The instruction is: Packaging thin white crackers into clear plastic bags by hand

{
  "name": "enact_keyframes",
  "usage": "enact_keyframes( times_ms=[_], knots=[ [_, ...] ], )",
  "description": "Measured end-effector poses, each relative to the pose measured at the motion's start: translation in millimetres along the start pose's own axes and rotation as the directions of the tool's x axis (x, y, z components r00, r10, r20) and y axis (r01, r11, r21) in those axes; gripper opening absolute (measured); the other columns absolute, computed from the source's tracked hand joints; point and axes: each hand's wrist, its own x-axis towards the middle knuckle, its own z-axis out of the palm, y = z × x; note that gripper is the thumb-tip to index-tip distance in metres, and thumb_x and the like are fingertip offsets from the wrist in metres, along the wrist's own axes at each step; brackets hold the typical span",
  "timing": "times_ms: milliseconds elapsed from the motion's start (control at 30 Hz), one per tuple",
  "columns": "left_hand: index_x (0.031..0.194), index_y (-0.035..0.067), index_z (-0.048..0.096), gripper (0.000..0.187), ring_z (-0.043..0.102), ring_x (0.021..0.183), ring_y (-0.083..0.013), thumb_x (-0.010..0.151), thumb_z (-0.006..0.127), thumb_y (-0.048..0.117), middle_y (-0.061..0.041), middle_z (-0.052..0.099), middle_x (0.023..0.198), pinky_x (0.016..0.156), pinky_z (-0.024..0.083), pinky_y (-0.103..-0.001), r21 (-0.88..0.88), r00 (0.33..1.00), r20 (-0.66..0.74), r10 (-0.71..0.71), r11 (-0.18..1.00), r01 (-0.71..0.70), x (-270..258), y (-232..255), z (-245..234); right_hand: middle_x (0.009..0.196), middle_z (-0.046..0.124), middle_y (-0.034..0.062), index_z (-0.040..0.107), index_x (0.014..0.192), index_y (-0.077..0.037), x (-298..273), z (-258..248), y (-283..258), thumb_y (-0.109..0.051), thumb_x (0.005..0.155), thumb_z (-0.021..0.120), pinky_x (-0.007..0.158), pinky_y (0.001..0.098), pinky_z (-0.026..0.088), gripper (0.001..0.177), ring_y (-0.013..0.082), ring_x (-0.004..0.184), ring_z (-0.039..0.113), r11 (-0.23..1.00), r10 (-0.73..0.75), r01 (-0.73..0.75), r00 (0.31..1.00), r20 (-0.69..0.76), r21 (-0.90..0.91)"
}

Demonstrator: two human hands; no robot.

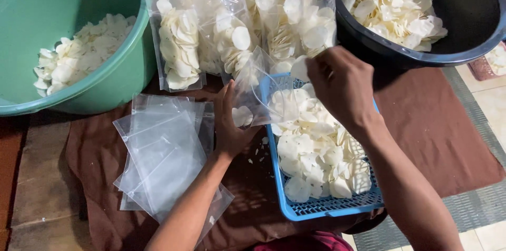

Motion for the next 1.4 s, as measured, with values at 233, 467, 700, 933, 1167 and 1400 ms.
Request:
enact_keyframes(
  times_ms=[233, 467, 700, 933, 1167, 1400],
  knots=[
    [0.153, 0.006, 0.042, 0.109, 0.05, 0.134, -0.0397, 0.068, 0.091, 0.053, -0.02, 0.049, 0.144, 0.112, 0.041, -0.055, 0.002, 1.0, -0.02, 0.012, 1.0, -0.012, -1.9, 0.7, -1.6, 0.068, 0.062, 0.0042, 0.074, 0.088, -0.008, -6.0, 11.9, -21.8, -0.006, 0.09, 0.086, 0.055, 0.0305, 0.051, 0.012, 0.0211, 0.054, 0.062, 0.943, -0.162, 0.242, 0.933, -0.322, 0.227],
    [0.157, 0.007, 0.035, 0.105, 0.047, 0.137, -0.0387, 0.075, 0.091, 0.041, -0.019, 0.042, 0.147, 0.112, 0.045, -0.053, -0.151, 1.0, -0.004, -0.023, 0.988, 0.022, -2.1, -2.0, -1.3, 0.073, 0.064, 0.012, 0.064, 0.085, -0.008, -4.1, -14.0, 9.7, -0.032, 0.105, 0.069, 0.06, 0.0491, 0.054, 0.032, 0.0408, 0.066, 0.068, 0.975, 0.112, -0.081, 0.984, 0.14, -0.208],
    [0.156, 0.003, 0.032, 0.108, 0.045, 0.138, -0.0378, 0.076, 0.09, 0.045, -0.022, 0.039, 0.148, 0.115, 0.044, -0.053, -0.211, 1.0, 0.005, -0.01, 0.977, 0.011, -0.8, -0.9, 6.5, 0.102, 0.08, 0.0238, 0.084, 0.094, -0.004, -10.6, 14.9, 63.5, -0.051, 0.087, 0.07, 0.087, 0.052, 0.058, 0.05, 0.046, 0.104, 0.074, 0.772, 0.602, -0.2, 0.536, 0.591, -0.604],
    [0.154, 0.004, 0.035, 0.109, 0.047, 0.135, -0.0364, 0.072, 0.092, 0.048, -0.019, 0.043, 0.143, 0.113, 0.046, -0.052, -0.126, 1.0, 0.012, -0.004, 0.992, 0.005, -0.7, 1.9, 2.8, 0.096, 0.08, 0.0146, 0.076, 0.113, -0.008, -15.1, 61.2, 81.3, -0.042, 0.084, 0.075, 0.077, 0.0485, 0.062, 0.045, 0.0376, 0.087, 0.078, 0.884, 0.393, -0.021, 0.573, 0.719, -0.466],
    [0.152, 0.001, 0.039, 0.105, 0.048, 0.135, -0.0386, 0.074, 0.089, 0.052, -0.02, 0.046, 0.143, 0.114, 0.044, -0.052, -0.052, 0.999, -0.004, 0.033, 0.998, -0.033, -1.7, -3.2, 1.5, 0.106, 0.081, 0.0156, 0.07, 0.128, -0.019, 14.2, -5.8, 20.2, -0.028, 0.1, 0.052, 0.098, 0.0532, 0.053, 0.034, 0.0411, 0.108, 0.073, 0.94, 0.237, -0.331, 0.457, 0.858, -0.083],
    [0.151, 0.001, 0.04, 0.107, 0.049, 0.134, -0.0418, 0.071, 0.091, 0.05, -0.023, 0.049, 0.142, 0.114, 0.04, -0.054, -0.058, 1.0, -0.015, 0.026, 0.998, -0.027, -1.7, -2.5, 2.4, 0.153, 0.047, 0.027, 0.033, 0.158, -0.008, -4.3, 22.5, 6.4, -0.069, 0.066, 0.089, 0.118, 0.0618, 0.037, 0.123, 0.0451, 0.14, 0.049, 0.977, 0.18, -0.165, 0.285, 0.942, -0.137]
  ],
)
